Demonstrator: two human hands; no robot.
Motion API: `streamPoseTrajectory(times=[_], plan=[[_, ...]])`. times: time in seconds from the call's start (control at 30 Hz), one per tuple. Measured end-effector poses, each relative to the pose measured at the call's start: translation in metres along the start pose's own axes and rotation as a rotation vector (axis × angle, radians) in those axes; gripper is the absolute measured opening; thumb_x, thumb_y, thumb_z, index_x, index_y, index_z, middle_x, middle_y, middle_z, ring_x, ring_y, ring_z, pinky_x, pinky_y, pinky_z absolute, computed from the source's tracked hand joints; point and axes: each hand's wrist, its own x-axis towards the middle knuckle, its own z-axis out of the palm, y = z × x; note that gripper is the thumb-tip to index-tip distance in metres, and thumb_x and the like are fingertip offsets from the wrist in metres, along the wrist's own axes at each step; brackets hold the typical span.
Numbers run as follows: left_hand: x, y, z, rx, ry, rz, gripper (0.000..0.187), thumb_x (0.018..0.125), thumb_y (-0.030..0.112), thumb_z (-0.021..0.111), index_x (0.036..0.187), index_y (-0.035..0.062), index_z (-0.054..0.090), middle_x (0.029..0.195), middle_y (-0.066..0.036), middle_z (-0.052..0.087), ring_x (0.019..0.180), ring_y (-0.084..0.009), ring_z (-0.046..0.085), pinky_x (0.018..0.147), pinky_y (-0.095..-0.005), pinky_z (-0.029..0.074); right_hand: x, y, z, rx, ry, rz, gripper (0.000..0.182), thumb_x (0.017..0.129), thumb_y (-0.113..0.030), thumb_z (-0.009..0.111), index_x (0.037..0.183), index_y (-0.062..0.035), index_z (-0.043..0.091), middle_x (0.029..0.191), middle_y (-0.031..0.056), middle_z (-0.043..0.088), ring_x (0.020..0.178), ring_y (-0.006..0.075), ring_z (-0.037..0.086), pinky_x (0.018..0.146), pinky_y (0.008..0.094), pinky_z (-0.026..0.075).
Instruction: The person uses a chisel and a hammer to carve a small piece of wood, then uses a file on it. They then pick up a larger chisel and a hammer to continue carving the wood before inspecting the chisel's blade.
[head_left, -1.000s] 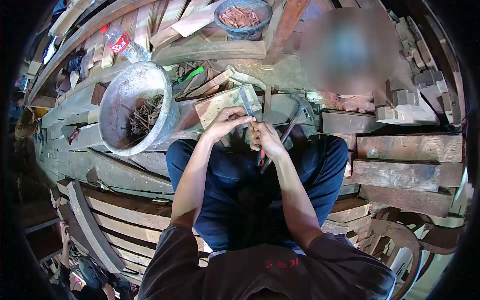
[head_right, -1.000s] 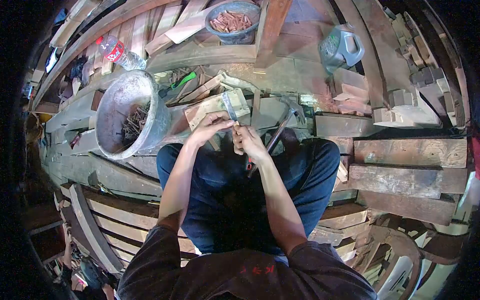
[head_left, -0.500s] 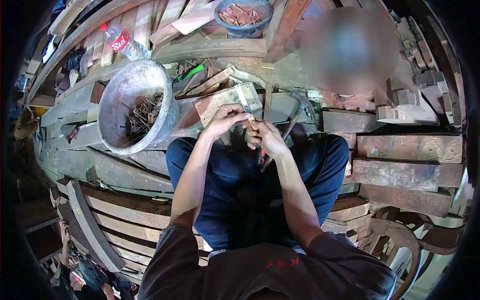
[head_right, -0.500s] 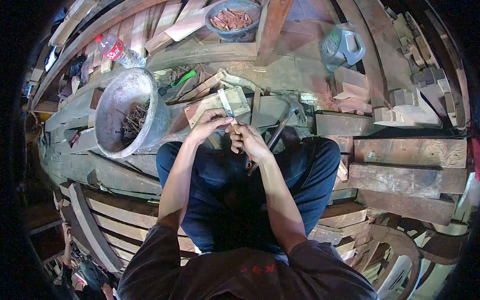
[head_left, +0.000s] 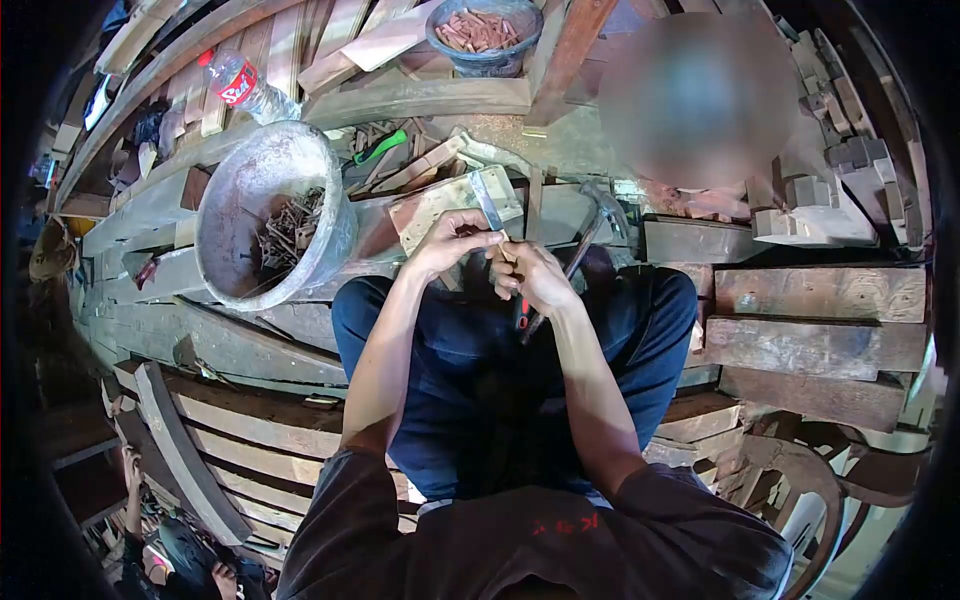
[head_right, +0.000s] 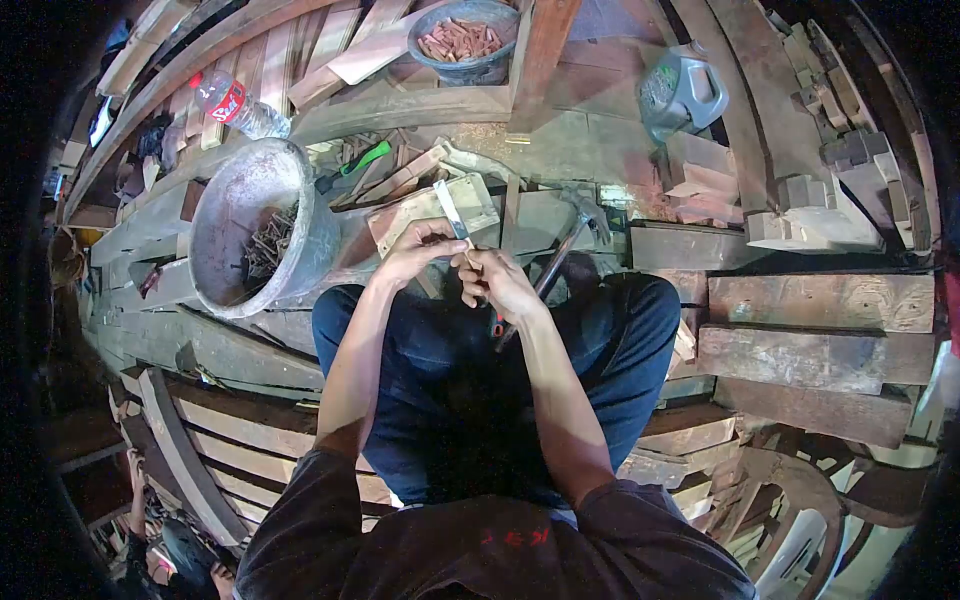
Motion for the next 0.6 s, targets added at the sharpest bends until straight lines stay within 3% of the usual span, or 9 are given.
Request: streamPoseTrajectory(times=[0.43,0.6], plan=[[0.002,-0.002,0.001,0.02,-0.008,-0.028,0.017,0.087,0.017,0.074,0.095,0.0041,0.069,0.088,0.0,0.067,0.083,-0.0078,0.06,0.079,-0.0257,0.048,0.006,0.006,-0.007,0.11,-0.006,-0.011,0.018,0.095,-0.02,0.049,0.088,-0.0036,0.053,0.063,-0.0054,0.033,0.055,0.0098,0.034,0.052,0.0308,0.037],[0.002,-0.004,-0.002,0.06,-0.014,0.004,0.015,0.087,0.016,0.073,0.096,0.0051,0.069,0.089,0.0,0.067,0.083,-0.0075,0.06,0.079,-0.0253,0.048,0.003,0.003,-0.003,0.029,-0.003,-0.011,0.03,0.096,-0.028,0.043,0.095,-0.0003,0.056,0.067,-0.0008,0.04,0.056,0.0128,0.039,0.058,0.033,0.042]])
